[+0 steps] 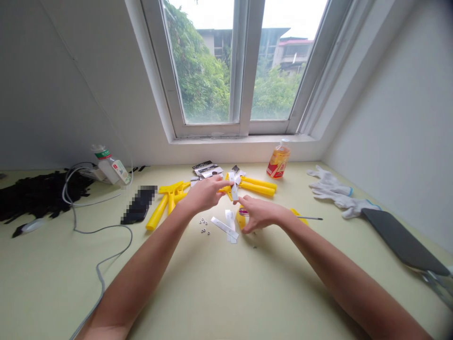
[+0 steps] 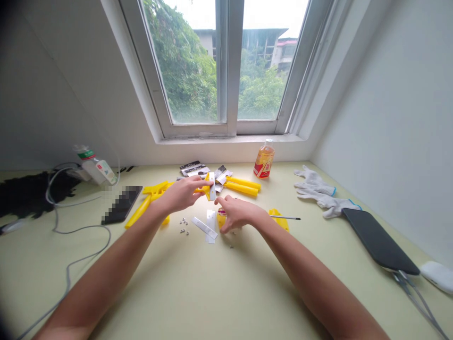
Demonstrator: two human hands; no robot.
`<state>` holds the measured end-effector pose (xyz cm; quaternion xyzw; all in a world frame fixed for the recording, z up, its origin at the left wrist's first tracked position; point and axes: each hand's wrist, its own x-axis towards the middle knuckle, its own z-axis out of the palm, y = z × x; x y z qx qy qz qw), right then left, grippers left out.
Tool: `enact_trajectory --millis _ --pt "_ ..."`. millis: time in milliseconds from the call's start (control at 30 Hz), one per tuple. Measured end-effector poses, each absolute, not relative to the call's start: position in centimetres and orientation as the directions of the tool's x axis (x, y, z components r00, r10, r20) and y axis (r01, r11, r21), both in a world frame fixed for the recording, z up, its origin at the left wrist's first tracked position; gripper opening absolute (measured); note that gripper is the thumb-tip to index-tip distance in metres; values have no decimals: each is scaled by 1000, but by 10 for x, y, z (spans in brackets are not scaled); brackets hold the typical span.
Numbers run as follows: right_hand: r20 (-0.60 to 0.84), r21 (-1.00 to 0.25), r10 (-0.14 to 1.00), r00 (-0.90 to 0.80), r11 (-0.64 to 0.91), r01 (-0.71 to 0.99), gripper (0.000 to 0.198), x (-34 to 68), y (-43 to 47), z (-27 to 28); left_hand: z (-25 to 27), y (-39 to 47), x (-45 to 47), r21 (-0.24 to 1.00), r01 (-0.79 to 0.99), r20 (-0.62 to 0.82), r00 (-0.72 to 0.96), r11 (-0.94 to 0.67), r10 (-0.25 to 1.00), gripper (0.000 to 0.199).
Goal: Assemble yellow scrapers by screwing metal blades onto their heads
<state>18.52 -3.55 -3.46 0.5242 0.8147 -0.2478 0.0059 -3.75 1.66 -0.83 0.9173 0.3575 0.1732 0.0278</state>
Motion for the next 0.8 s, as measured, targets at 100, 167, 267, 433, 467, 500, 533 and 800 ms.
enact_trajectory --millis 100,167,267,433,467,500,533,800 --pt "-237 -405 875 -423 307 861 83 196 -35 -23 -10 17 -37 197 630 299 691 -751 658 37" --pt "-192 -424 897 -398 290 858 82 205 -35 -15 -13 18 -36 215 611 288 706 -762 647 38" --pt "-130 -458 919 -373 278 844 82 216 -36 -5 -18 18 -32 250 580 255 733 -775 631 39" --pt "-90 -472 928 -361 279 836 85 223 -41 6 -27 18 -25 308 521 210 779 -796 591 38" --pt "-82 -475 927 -365 286 832 86 223 -42 8 -29 18 -24 316 508 204 788 -801 581 37" --pt "-74 -473 926 -370 294 831 86 222 -43 10 -30 17 -23 324 494 201 797 -807 569 36" --pt "-68 -463 925 -375 304 833 86 221 -45 11 -31 16 -21 330 480 198 807 -813 556 35" --pt "-123 -356 901 -415 350 866 85 206 -51 13 -41 9 -11 351 460 180 822 -816 541 29"
